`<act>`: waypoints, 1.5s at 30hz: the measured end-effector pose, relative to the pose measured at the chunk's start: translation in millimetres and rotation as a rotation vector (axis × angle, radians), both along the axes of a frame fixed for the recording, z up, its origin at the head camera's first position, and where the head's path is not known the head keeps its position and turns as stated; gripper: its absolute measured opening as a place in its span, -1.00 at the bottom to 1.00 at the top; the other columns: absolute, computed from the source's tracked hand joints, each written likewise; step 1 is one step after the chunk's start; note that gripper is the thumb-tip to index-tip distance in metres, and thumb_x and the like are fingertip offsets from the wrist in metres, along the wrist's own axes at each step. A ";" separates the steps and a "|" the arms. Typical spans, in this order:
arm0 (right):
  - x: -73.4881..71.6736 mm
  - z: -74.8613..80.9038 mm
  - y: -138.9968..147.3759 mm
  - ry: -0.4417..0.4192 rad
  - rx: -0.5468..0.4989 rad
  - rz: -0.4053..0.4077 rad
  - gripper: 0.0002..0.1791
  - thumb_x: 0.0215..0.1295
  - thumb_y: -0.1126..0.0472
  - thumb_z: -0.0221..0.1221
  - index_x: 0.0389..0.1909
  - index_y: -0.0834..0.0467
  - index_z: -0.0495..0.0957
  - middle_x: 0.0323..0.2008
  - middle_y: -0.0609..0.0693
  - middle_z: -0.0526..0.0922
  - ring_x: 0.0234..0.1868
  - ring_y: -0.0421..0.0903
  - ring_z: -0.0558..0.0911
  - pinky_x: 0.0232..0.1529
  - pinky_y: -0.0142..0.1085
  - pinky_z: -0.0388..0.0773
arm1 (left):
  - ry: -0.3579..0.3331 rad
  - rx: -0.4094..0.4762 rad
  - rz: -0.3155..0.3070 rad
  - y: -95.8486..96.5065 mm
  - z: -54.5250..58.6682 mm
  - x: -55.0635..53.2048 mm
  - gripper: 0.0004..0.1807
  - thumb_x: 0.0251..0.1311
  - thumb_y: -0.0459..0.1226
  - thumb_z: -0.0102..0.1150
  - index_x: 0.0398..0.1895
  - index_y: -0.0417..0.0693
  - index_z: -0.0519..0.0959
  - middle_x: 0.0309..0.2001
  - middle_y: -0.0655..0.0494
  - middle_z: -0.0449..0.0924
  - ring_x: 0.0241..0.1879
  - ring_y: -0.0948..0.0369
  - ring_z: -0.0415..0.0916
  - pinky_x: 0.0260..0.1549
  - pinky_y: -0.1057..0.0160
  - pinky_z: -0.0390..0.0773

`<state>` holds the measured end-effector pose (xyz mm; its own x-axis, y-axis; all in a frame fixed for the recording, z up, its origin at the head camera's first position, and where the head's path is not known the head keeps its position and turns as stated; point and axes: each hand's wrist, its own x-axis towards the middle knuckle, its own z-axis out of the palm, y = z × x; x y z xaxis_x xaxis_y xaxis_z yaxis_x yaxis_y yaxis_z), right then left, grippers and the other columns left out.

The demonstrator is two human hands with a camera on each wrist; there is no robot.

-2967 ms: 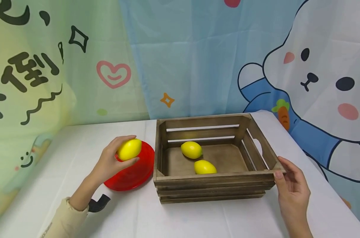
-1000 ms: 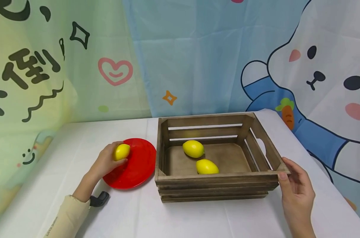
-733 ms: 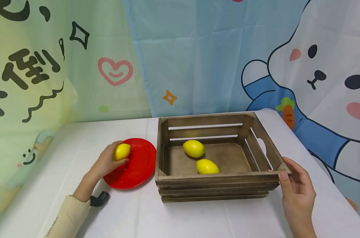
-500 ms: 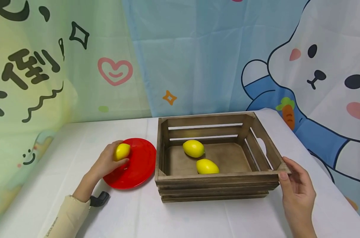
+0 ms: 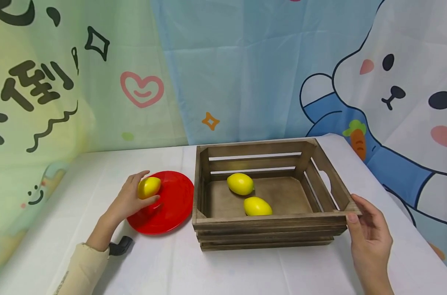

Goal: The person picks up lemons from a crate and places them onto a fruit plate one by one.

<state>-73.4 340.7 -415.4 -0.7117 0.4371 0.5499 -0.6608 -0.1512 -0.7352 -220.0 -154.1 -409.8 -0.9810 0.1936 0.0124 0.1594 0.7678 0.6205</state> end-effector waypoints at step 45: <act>7.3 8.7 -0.8 -0.114 0.096 -0.080 -0.56 0.35 0.60 -0.06 0.25 0.53 0.30 0.05 0.08 0.53 -0.12 -0.17 0.61 -0.13 -0.54 0.57 | 0.734 0.227 -0.357 60.6 59.9 31.7 -0.51 -0.01 -0.34 0.38 0.07 -0.06 0.55 0.09 0.03 0.54 0.15 0.08 0.42 0.11 -0.03 0.48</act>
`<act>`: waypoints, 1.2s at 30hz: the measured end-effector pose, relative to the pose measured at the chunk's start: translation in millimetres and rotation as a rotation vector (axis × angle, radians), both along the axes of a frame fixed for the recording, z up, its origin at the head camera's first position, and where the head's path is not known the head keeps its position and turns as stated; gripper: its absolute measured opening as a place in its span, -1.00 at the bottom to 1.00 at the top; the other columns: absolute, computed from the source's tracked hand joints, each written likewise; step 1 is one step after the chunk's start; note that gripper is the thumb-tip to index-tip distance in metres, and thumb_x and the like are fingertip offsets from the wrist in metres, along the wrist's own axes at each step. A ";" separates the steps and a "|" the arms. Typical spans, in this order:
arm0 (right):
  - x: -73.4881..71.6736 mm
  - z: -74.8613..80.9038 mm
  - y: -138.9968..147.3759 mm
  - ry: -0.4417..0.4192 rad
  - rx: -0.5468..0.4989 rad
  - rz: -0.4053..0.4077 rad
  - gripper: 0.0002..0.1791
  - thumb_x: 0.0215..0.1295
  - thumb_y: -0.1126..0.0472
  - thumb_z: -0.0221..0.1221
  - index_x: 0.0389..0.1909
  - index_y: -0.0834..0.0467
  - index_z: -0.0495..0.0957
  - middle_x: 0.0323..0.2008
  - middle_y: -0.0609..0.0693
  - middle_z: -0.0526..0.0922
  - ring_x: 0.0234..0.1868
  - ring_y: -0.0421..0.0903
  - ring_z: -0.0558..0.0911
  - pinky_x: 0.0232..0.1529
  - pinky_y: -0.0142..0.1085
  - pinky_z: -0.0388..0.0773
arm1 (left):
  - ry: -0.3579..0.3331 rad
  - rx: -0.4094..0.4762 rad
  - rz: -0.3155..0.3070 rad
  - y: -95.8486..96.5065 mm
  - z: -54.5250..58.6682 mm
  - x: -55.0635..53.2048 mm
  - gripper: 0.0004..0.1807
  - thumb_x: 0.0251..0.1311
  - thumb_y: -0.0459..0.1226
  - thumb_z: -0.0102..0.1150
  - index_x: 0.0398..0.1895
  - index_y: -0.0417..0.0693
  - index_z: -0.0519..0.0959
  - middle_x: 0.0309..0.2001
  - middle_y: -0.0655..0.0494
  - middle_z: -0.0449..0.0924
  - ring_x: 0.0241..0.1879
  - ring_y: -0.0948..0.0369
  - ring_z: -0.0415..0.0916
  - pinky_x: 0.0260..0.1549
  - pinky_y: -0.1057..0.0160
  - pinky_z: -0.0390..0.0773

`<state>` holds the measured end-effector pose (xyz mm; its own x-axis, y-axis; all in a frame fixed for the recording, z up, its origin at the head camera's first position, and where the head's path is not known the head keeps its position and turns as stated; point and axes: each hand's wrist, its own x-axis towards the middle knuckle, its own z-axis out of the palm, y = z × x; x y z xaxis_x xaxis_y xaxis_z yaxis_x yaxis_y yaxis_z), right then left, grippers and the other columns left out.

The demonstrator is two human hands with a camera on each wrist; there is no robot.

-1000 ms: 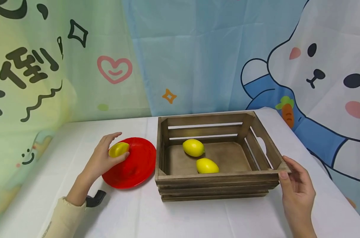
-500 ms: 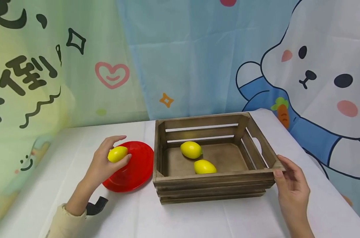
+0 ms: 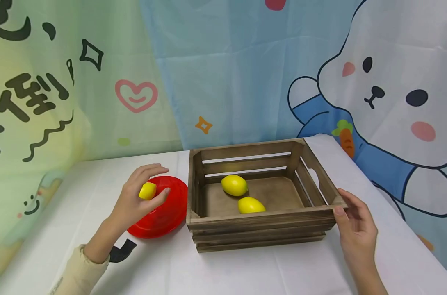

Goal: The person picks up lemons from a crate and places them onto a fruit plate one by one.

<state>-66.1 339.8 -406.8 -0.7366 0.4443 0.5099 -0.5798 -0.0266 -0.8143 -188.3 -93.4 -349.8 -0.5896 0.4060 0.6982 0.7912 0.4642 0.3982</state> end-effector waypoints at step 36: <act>2.3 -2.4 5.0 -0.024 0.092 -0.046 -0.56 0.34 0.56 0.00 0.23 0.40 0.40 0.05 -0.01 0.54 -0.14 -0.25 0.48 -0.14 -0.61 0.49 | 0.032 -0.329 -0.552 76.2 35.1 -36.6 -0.48 0.10 -0.34 0.39 0.16 -0.10 0.49 0.14 0.03 0.46 0.16 0.18 0.40 0.14 0.34 0.45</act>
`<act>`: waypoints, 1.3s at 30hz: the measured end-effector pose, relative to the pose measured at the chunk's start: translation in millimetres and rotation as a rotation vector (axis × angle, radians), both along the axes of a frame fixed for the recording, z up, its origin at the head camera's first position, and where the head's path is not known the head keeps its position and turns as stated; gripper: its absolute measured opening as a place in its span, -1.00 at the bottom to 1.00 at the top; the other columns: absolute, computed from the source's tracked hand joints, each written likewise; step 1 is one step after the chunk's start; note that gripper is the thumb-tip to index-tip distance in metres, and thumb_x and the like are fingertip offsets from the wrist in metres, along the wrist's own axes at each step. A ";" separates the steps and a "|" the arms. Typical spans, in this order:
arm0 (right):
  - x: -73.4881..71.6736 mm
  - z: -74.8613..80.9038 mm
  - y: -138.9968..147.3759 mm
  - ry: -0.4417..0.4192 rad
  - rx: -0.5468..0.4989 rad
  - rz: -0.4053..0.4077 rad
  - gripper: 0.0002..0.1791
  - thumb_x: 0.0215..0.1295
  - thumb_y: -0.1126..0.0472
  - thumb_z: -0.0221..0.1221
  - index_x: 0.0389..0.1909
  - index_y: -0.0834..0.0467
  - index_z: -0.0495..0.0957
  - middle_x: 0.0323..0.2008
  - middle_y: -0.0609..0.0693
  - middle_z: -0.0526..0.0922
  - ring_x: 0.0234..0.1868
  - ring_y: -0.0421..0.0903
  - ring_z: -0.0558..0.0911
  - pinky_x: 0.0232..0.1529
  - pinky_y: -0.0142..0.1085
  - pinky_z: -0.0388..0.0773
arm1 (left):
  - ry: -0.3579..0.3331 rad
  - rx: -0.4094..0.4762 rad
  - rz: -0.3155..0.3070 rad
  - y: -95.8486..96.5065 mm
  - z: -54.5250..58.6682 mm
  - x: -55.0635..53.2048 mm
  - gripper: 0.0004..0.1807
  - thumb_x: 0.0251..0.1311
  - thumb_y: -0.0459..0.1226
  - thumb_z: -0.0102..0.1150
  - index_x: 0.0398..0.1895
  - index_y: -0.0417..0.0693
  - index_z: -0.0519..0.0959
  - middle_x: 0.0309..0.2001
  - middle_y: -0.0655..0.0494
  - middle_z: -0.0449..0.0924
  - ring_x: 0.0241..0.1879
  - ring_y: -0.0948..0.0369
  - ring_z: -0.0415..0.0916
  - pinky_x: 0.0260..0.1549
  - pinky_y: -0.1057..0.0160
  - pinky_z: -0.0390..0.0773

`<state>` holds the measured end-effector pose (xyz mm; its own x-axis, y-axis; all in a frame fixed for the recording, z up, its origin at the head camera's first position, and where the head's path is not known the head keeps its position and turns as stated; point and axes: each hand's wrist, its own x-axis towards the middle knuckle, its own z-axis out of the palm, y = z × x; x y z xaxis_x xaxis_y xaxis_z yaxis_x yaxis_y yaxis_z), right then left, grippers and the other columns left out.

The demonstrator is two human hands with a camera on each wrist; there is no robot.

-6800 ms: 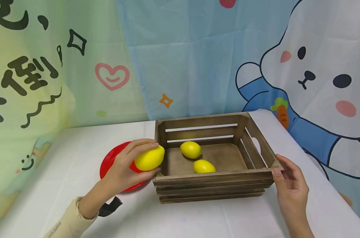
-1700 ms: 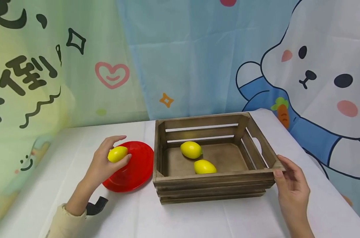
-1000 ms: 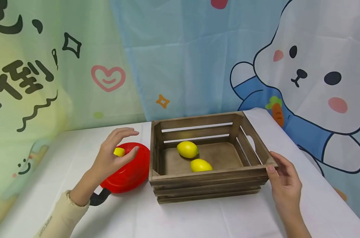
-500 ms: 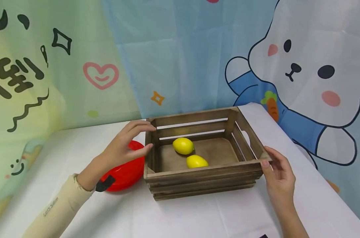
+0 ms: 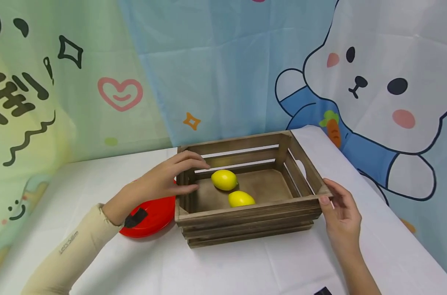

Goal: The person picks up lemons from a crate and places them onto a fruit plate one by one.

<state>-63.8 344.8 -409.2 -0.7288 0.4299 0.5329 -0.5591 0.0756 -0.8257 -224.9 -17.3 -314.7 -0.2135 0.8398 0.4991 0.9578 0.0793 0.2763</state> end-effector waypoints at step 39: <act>2.7 1.1 0.7 -0.002 0.042 0.003 -0.55 0.34 0.57 -0.03 0.25 0.38 0.39 0.11 -0.01 0.52 -0.01 -0.22 0.49 -0.02 -0.60 0.46 | -0.363 -0.510 -0.029 66.4 -2.8 -46.5 -0.38 0.18 -0.26 0.33 0.32 -0.04 0.38 0.22 0.06 0.38 0.21 0.19 0.34 0.24 0.17 0.38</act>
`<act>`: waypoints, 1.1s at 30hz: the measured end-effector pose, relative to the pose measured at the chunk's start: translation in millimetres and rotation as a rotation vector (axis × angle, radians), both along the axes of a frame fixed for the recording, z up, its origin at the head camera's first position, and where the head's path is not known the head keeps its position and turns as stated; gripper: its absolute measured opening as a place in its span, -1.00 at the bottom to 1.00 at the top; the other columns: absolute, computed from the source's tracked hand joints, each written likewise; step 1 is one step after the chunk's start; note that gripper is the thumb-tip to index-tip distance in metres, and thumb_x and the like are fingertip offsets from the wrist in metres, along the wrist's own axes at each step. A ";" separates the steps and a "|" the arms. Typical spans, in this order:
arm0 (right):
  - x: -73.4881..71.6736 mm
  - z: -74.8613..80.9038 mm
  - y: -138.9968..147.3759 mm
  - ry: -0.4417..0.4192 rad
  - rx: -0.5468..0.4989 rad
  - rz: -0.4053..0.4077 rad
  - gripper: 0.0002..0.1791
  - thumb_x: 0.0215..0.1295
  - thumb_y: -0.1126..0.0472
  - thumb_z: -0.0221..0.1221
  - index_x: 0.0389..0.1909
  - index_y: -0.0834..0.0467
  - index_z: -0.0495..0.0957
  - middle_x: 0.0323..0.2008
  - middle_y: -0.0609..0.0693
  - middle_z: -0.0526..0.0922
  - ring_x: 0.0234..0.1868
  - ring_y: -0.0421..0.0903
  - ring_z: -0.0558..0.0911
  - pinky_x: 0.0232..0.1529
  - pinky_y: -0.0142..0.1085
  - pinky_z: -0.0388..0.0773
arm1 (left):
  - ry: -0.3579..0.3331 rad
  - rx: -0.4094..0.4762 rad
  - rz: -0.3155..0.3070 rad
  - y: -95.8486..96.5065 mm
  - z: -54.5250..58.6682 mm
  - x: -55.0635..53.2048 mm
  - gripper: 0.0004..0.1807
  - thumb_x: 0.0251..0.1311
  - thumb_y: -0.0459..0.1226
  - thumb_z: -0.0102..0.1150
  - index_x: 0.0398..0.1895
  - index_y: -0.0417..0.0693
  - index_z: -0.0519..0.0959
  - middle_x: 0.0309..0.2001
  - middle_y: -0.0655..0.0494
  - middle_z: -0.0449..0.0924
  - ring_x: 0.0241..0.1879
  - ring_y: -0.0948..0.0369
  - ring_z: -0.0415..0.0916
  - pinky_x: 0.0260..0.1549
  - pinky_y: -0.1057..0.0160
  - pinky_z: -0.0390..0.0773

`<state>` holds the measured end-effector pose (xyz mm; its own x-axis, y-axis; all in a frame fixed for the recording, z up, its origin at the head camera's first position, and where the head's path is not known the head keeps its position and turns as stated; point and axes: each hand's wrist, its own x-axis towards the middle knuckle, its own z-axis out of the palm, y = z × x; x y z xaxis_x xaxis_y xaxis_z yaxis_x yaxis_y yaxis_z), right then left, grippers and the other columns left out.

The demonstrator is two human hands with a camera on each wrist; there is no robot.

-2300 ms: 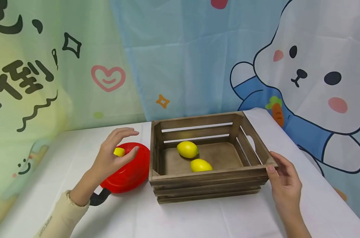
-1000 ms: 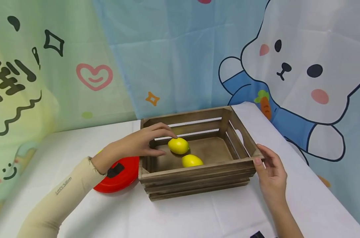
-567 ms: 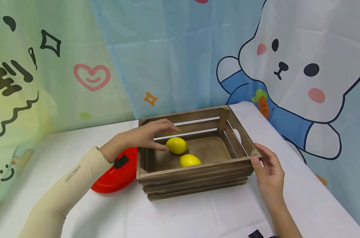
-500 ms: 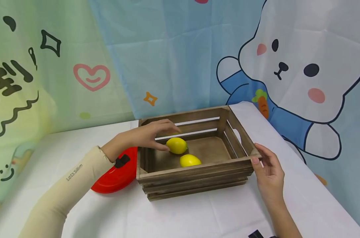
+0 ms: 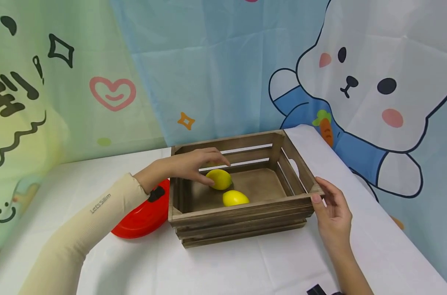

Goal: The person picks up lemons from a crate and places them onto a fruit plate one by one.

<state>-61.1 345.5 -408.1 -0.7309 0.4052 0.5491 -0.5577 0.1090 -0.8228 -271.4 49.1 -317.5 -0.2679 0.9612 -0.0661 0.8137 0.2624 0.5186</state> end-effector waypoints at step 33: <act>-2.7 -1.3 1.1 0.060 -0.017 0.007 -0.56 0.32 0.58 0.00 0.23 0.45 0.38 0.06 0.06 0.54 -0.09 -0.17 0.46 -0.09 -0.56 0.47 | 0.028 -0.310 -0.132 38.1 -16.3 -22.7 -0.46 0.26 -0.43 0.19 0.32 -0.16 0.38 0.28 -0.09 0.34 0.24 0.06 0.33 0.29 0.17 0.32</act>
